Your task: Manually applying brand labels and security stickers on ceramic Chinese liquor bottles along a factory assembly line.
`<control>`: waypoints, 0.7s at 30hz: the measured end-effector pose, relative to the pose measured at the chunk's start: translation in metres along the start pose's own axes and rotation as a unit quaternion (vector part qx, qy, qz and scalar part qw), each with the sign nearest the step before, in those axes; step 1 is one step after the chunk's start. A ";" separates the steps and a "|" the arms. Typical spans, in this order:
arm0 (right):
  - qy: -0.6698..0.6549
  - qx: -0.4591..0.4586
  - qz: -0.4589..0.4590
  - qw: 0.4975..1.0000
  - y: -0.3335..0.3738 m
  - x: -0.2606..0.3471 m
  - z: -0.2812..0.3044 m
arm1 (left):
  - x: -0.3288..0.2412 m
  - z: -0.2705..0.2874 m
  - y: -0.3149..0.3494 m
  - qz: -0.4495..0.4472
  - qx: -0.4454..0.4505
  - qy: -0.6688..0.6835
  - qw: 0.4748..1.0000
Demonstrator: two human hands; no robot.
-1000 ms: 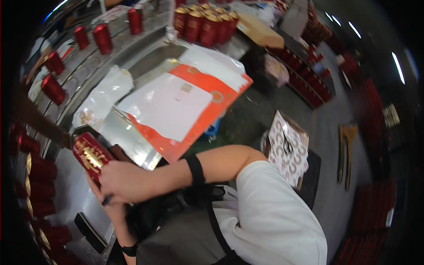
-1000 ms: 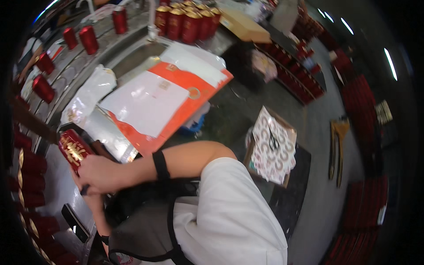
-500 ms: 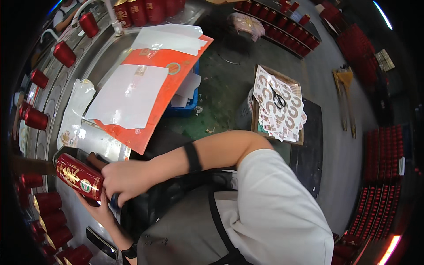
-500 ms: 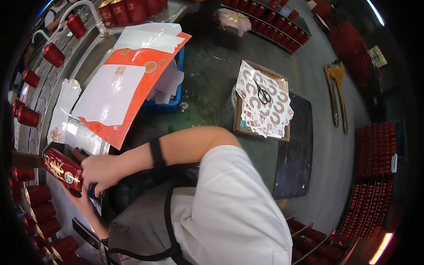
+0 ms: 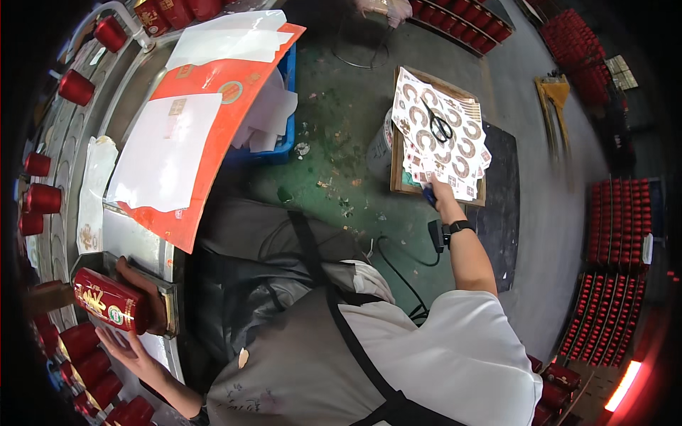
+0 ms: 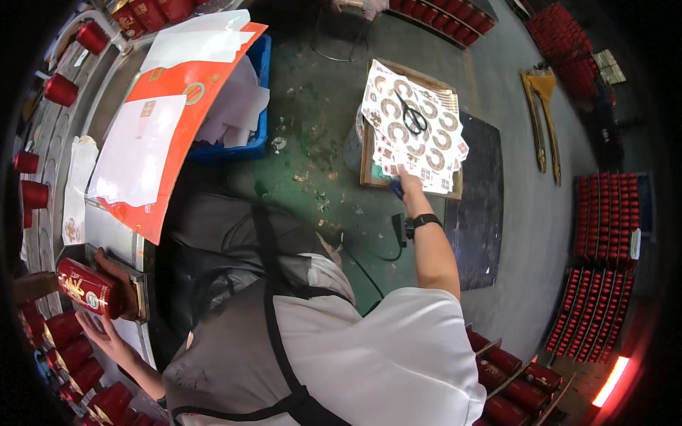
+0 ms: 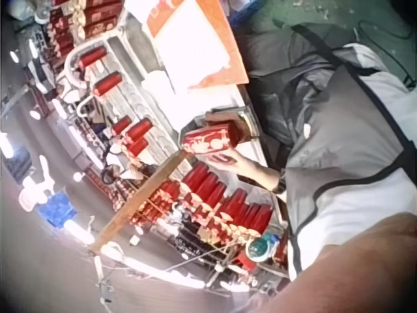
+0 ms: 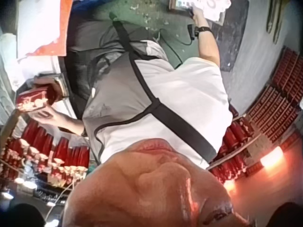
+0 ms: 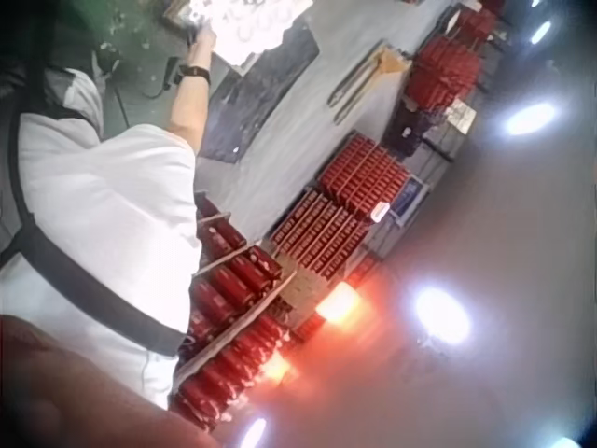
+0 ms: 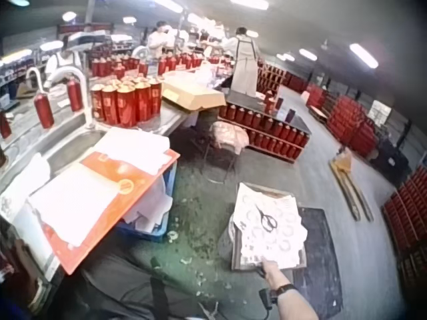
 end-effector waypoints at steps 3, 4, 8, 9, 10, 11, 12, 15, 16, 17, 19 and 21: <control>0.137 -0.070 0.009 0.988 -0.021 -0.019 0.053 | -0.014 0.007 -0.002 0.000 -0.045 -0.040 0.998; 0.259 -0.070 0.012 0.963 -0.020 -0.016 0.051 | -0.030 0.007 -0.001 -0.017 -0.070 -0.076 0.994; 0.445 -0.118 0.016 0.887 -0.008 -0.006 0.039 | -0.063 -0.002 -0.005 -0.058 -0.088 -0.123 0.987; 0.492 -0.129 0.025 0.861 -0.009 -0.005 0.042 | -0.069 -0.009 -0.006 -0.058 -0.085 -0.122 0.987; 0.492 -0.130 0.022 0.860 -0.013 -0.002 0.046 | -0.076 -0.015 -0.007 -0.063 -0.081 -0.125 0.987; 0.501 -0.120 0.023 0.856 -0.019 0.003 0.049 | -0.080 -0.021 -0.008 -0.067 -0.077 -0.127 0.987; 0.511 -0.110 0.024 0.852 -0.024 0.003 0.054 | -0.081 -0.026 -0.010 -0.067 -0.074 -0.127 0.987; 0.547 -0.141 0.068 0.823 -0.010 0.018 0.032 | -0.090 -0.036 -0.012 -0.084 -0.062 -0.130 0.986; 0.547 -0.140 0.066 0.823 -0.008 0.021 0.032 | -0.094 -0.041 -0.014 -0.095 -0.050 -0.136 0.985; 0.557 -0.128 0.091 0.816 -0.007 0.024 0.029 | -0.098 -0.045 -0.015 -0.105 -0.038 -0.142 0.984; 0.566 -0.121 0.112 0.807 -0.008 0.026 0.035 | -0.105 -0.060 -0.021 -0.127 -0.027 -0.144 0.981; 0.607 -0.092 0.157 0.774 -0.011 0.030 0.036 | -0.113 -0.075 -0.026 -0.149 -0.018 -0.147 0.978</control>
Point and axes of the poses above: each hand's wrist, its own y-axis away from the middle knuckle, its own z-axis out of the back of the hand, x = y × z, the point moved 3 cm from there along -y, towards the middle knuckle, and after that the axes turned 9 degrees about x, right-handed, at the moved point
